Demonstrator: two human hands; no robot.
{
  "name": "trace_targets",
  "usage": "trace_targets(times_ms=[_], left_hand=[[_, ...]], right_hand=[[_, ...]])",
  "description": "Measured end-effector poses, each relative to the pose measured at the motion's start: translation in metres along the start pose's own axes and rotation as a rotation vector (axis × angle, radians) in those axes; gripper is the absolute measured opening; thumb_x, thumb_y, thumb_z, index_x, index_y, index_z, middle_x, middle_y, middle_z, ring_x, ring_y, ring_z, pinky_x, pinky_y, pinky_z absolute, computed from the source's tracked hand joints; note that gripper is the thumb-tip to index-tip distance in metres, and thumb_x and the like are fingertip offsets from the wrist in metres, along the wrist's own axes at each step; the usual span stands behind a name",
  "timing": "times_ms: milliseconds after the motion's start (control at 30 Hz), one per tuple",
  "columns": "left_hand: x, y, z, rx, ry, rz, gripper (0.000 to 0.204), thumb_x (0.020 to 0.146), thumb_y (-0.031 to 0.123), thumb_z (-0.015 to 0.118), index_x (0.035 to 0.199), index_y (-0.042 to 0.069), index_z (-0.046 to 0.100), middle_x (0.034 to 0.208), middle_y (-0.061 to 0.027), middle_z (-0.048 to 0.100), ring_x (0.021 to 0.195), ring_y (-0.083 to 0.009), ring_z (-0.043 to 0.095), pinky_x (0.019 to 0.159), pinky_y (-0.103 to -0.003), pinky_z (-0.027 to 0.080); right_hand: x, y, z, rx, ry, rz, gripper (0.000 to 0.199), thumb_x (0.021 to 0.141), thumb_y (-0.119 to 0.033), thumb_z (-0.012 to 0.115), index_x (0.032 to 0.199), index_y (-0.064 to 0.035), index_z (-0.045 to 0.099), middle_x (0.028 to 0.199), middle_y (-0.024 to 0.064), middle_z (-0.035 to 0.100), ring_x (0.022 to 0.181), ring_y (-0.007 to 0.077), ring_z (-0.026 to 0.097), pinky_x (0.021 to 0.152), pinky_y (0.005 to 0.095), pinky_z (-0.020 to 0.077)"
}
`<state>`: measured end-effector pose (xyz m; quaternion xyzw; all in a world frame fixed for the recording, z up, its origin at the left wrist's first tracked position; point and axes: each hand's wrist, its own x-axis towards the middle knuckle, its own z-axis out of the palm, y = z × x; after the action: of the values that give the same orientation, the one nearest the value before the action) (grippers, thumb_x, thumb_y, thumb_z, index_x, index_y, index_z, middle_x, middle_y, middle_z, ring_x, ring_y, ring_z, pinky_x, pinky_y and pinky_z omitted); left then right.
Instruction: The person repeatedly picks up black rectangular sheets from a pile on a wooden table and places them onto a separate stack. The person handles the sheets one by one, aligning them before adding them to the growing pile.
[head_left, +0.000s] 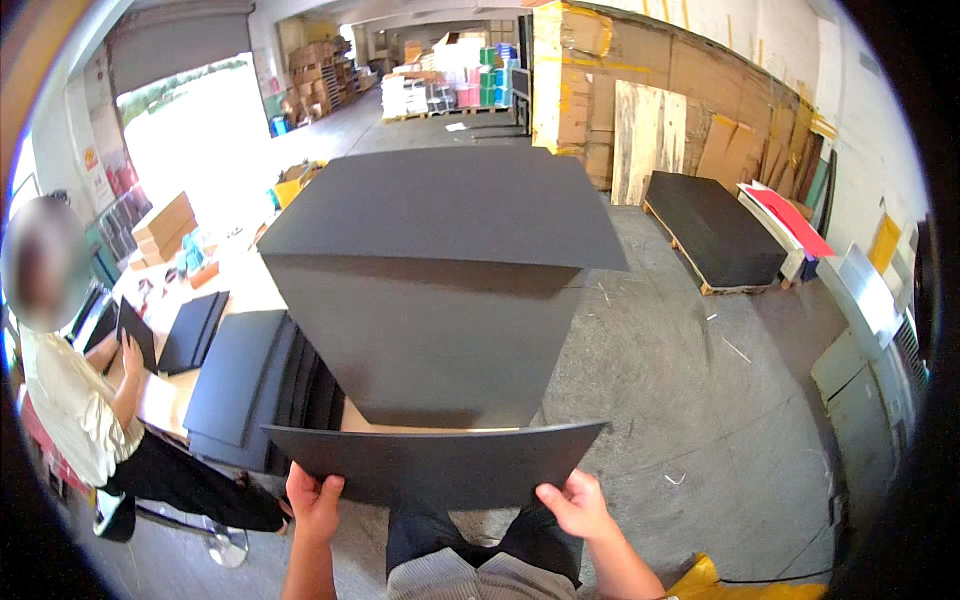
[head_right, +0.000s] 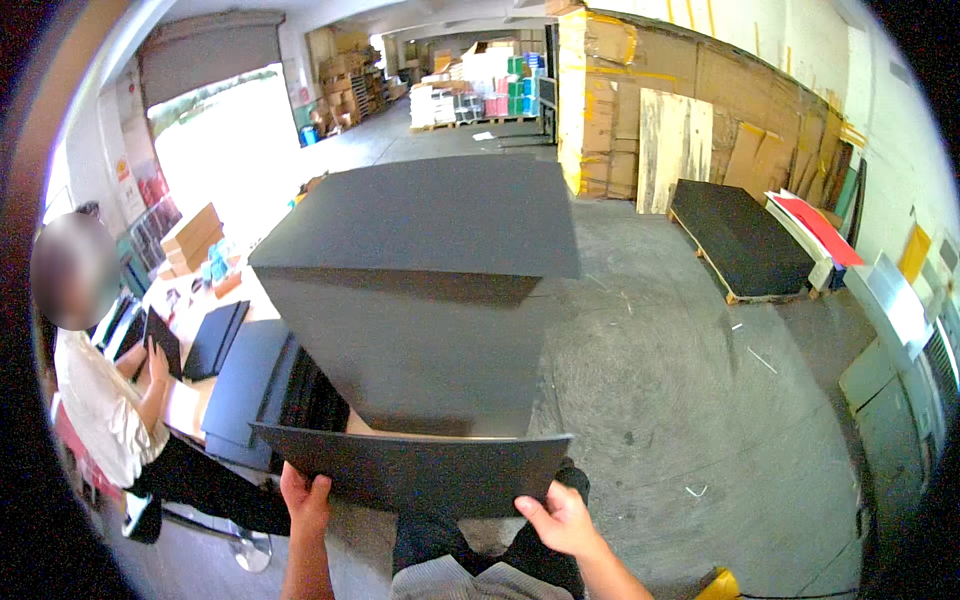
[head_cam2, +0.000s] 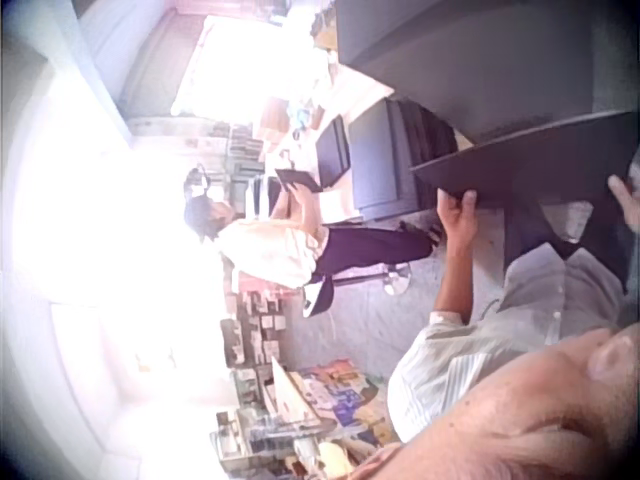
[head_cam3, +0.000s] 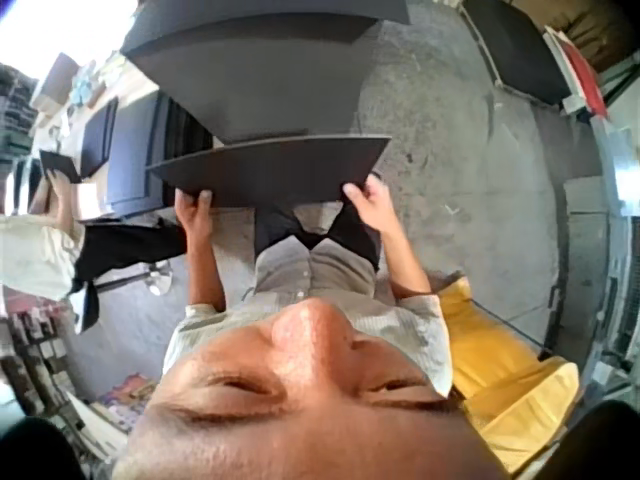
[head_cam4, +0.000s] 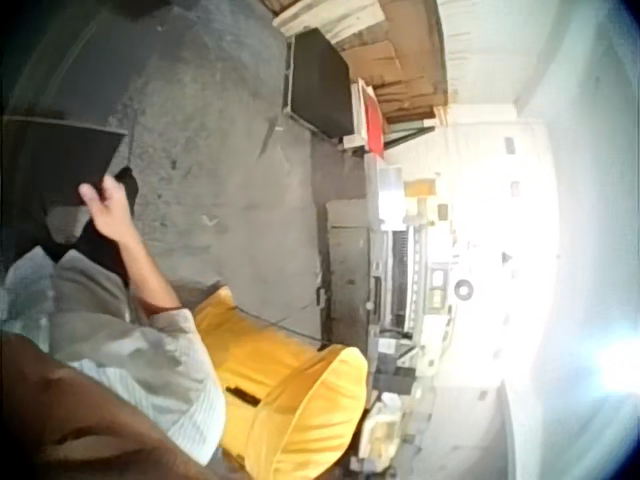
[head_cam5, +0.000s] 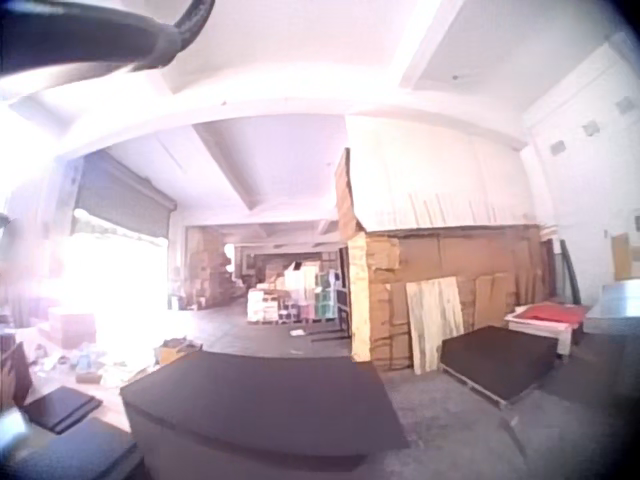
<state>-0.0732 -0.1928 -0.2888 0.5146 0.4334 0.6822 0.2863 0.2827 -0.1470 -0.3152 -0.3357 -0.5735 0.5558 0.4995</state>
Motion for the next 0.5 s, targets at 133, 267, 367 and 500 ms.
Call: trace_targets(times_ms=[133,267,367,500], left_hand=[[-0.004,0.027,-0.005,0.105,0.016,-0.127,0.056,0.093,0.018,0.067,0.137,-0.005,0.042,0.129,-0.0095,0.056,0.118,-0.0186,0.052,0.104,-0.033,0.036],[0.020,0.060,0.010,0.070,-0.060,-0.074,0.063,0.094,0.023,0.065,0.141,-0.006,0.036,0.136,-0.0118,0.051,0.125,-0.0202,0.047,0.107,-0.034,0.033],[0.038,0.087,-0.004,0.215,0.017,0.058,0.064,0.093,0.022,0.064,0.144,-0.005,0.035,0.138,-0.0129,0.051,0.125,-0.0227,0.049,0.108,-0.036,0.035],[0.102,0.170,0.003,0.417,0.280,0.288,0.060,0.092,0.021,0.061,0.142,-0.005,0.041,0.132,-0.0157,0.057,0.118,-0.0229,0.056,0.104,-0.037,0.041]], right_hand=[[-0.001,-0.029,0.013,-0.154,0.043,-0.154,0.016,0.094,-0.010,0.066,0.105,0.0020,0.065,0.078,0.0038,0.067,0.067,0.0087,0.060,0.061,0.0261,0.0495],[0.010,-0.057,0.012,-0.154,0.071,-0.267,0.012,0.092,-0.008,0.066,0.098,0.0025,0.066,0.071,0.0074,0.065,0.061,0.0088,0.059,0.054,0.0261,0.0463],[0.026,-0.100,0.017,-0.064,0.023,-0.373,0.015,0.094,-0.006,0.064,0.104,0.0044,0.064,0.077,0.0060,0.066,0.065,0.0072,0.058,0.055,0.0250,0.0464],[0.068,-0.174,0.029,0.183,-0.127,-0.482,0.019,0.095,-0.005,0.062,0.112,0.0039,0.062,0.089,0.0020,0.067,0.074,0.0047,0.057,0.061,0.0235,0.0471]])
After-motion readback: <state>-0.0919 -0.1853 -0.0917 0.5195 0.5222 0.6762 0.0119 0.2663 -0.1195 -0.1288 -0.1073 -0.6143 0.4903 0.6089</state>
